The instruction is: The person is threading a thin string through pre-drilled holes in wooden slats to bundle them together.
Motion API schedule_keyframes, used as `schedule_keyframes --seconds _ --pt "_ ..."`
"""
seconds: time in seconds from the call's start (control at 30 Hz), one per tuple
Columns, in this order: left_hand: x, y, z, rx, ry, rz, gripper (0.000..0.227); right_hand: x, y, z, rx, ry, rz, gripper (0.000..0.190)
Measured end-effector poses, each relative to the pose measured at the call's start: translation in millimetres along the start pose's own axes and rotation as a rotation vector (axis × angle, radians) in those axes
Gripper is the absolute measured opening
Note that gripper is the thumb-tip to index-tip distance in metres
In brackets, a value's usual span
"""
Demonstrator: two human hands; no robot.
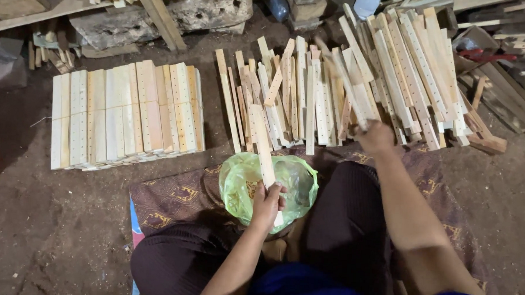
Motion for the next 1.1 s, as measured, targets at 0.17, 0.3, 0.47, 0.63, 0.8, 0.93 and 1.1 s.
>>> schedule_keyframes --seconds 0.17,0.3,0.47,0.63,0.8,0.93,1.1 --pt "-9 0 -2 0.036 -0.004 -0.026 0.036 38 -54 19 -0.035 0.547 0.001 0.049" --pt "-18 -1 -3 0.074 -0.093 -0.022 0.042 81 -130 -32 -0.201 0.821 0.078 0.046" --pt "-26 7 5 0.112 -0.164 -0.006 0.054 171 -220 -95 -0.347 0.857 -0.262 0.044" --pt "-25 9 6 0.069 -0.255 0.014 0.054 220 -275 -86 -0.341 0.809 -0.629 0.048" --pt "-58 -25 6 -0.085 -0.106 0.024 0.060 261 -316 -89 -0.297 0.533 -0.913 0.058" --pt "-64 -33 -11 -0.116 -0.093 0.076 0.060 270 -321 -87 -0.194 0.553 -0.964 0.065" --pt "-47 -8 -20 -0.045 -0.376 0.102 0.032 287 -333 -105 -0.086 0.653 -1.086 0.050"
Point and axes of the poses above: each hand's wrist, its own y-axis towards the middle knuckle, its own z-axis out of the palm, x = y × z, the point moved 10 cm from there along y, towards the middle knuckle, and after that the axes turned 1 degree about -z, right-handed, at the moved point
